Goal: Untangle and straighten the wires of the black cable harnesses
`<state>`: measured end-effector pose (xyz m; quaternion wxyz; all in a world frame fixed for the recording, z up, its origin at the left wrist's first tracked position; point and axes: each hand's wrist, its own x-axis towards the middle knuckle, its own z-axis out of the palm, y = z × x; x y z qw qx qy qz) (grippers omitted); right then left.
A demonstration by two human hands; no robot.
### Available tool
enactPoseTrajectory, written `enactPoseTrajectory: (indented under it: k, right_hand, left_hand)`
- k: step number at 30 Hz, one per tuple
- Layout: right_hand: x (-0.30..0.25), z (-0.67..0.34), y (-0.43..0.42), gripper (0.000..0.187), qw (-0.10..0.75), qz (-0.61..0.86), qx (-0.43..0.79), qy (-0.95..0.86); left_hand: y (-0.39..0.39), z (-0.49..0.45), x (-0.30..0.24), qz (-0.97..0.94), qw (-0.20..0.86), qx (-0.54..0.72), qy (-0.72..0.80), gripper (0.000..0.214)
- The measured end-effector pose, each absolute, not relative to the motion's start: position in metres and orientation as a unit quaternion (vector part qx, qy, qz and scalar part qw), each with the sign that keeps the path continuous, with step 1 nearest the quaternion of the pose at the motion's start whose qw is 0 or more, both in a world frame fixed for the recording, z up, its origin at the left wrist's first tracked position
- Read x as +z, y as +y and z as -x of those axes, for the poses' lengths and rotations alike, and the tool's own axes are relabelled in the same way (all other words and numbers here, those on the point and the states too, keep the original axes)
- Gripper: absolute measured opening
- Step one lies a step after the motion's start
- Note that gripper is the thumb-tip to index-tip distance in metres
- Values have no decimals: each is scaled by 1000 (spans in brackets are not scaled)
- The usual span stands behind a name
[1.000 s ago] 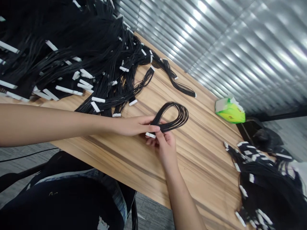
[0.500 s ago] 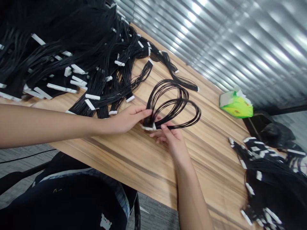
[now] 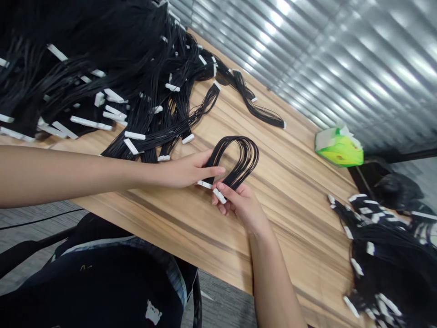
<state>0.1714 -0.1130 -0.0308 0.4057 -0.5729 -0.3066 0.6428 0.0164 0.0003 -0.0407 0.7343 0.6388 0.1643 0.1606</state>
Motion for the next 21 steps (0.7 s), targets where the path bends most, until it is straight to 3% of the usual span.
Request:
enactPoseTrajectory:
  k: [6, 11, 18, 21]
  right_hand:
    - [-27, -173, -113, 40, 326, 584, 621, -408]
    - [-25, -173, -113, 38, 336, 572, 618, -421]
    - [-25, -174, -116, 33, 297, 575, 637, -418]
    - [-23, -167, -117, 29, 306, 548, 665, -405]
  left_hand:
    - [1, -16, -40, -652, 740, 62, 156, 30]
    - [-5, -12, -34, -675, 714, 44, 179, 41]
    - [-15, -8, -41, -780, 586, 184, 121, 37]
    - [-18, -10, -42, -717, 668, 171, 103, 29]
